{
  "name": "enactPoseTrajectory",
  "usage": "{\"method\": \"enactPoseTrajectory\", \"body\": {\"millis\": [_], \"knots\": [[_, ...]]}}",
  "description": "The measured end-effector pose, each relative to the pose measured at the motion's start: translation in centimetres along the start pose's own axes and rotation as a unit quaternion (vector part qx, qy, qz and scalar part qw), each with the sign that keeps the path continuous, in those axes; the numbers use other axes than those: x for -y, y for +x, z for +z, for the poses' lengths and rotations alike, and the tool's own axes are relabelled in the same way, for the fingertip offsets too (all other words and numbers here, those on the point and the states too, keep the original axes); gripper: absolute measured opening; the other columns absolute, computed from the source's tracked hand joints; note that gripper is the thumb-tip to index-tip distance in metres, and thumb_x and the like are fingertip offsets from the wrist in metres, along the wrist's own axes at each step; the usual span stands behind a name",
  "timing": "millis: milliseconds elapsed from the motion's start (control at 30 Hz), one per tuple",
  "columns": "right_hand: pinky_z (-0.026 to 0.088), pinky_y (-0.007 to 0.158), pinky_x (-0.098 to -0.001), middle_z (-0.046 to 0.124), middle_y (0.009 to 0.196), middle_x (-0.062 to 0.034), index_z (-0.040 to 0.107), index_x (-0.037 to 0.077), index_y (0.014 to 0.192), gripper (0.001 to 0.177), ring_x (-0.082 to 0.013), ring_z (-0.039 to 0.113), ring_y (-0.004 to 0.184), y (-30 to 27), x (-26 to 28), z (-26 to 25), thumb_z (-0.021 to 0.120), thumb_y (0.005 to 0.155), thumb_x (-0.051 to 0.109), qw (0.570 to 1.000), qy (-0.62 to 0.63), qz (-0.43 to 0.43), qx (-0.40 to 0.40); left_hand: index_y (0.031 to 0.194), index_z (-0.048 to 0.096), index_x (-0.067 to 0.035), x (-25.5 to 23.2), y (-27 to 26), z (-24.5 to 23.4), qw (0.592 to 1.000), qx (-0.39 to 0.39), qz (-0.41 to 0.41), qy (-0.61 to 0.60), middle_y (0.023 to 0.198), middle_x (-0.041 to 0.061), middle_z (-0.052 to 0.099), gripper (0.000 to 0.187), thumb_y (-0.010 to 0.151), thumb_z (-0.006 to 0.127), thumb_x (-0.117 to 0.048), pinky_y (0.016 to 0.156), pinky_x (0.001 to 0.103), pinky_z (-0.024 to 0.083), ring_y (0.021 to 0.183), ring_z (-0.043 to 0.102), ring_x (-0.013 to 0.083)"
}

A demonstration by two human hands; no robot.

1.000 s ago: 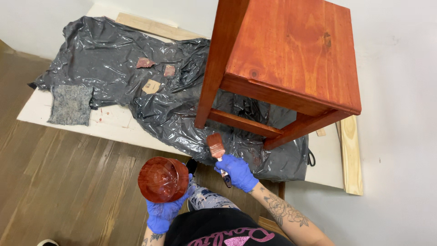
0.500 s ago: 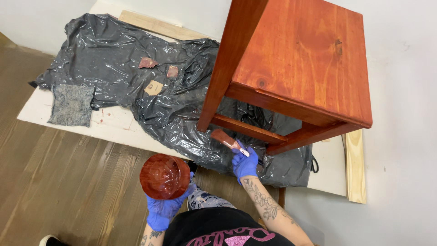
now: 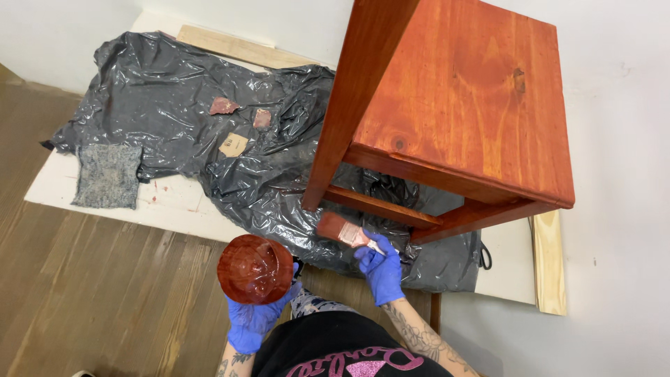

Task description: The person applies stain to a wooden chair using a paintbrush and a container of liquid. They brush the stain onto the legs, seat, and frame of the chair, occasionally dipping the brush into the bowl held in their hand.

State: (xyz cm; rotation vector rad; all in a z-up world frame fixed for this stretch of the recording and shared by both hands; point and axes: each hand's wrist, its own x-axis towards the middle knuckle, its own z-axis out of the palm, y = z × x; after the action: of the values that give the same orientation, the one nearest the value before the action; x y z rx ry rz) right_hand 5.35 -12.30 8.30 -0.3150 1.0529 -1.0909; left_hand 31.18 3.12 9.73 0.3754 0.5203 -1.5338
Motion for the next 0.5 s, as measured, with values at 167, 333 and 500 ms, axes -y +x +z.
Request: {"method": "enactPoseTrajectory", "body": {"millis": [167, 333, 500], "knots": [[0.035, 0.057, -0.0312, 0.072, 0.077, -0.014, 0.072, 0.011, 0.129, 0.039, -0.0153, 0.052, 0.061, -0.2, -1.0, 1.1, 0.061, 0.101, 0.035, 0.999, -0.043, 0.007, -0.02, 0.155, 0.054, -0.021, 0.1, 1.5, -2.5, 0.998, 0.052, -0.024, -0.03, 0.158, 0.019, 0.058, 0.096, 0.076, 0.088, -0.064, 0.108, 0.073, 0.046, 0.141, 0.054, 0.0514], [0.049, 0.064, -0.0306, 0.074, 0.092, -0.0156, 0.063, 0.007, 0.138, 0.042, -0.0198, 0.066, 0.077, -0.8, 0.5, 4.3, 0.065, 0.103, 0.029, 0.999, 0.01, -0.021, 0.037, 0.158, 0.05, -0.018, 1.2, 1.2, -3.0, 0.997, 0.074, -0.009, -0.027, 0.16, 0.022, 0.054, 0.102, 0.076, 0.093, -0.061, 0.109, 0.073, 0.046, 0.141, 0.051, 0.0538], [0.052, 0.067, -0.032, 0.072, 0.09, -0.0187, 0.068, 0.0, 0.135, 0.046, -0.0234, 0.068, 0.08, -1.3, 1.5, 1.0, 0.066, 0.096, 0.025, 0.992, 0.056, -0.098, 0.059, 0.159, 0.046, -0.017, 1.9, 0.8, -3.8, 0.986, 0.158, -0.02, -0.04, 0.162, 0.025, 0.048, 0.106, 0.077, 0.104, -0.048, 0.113, 0.074, 0.044, 0.144, 0.048, 0.0553]]}}
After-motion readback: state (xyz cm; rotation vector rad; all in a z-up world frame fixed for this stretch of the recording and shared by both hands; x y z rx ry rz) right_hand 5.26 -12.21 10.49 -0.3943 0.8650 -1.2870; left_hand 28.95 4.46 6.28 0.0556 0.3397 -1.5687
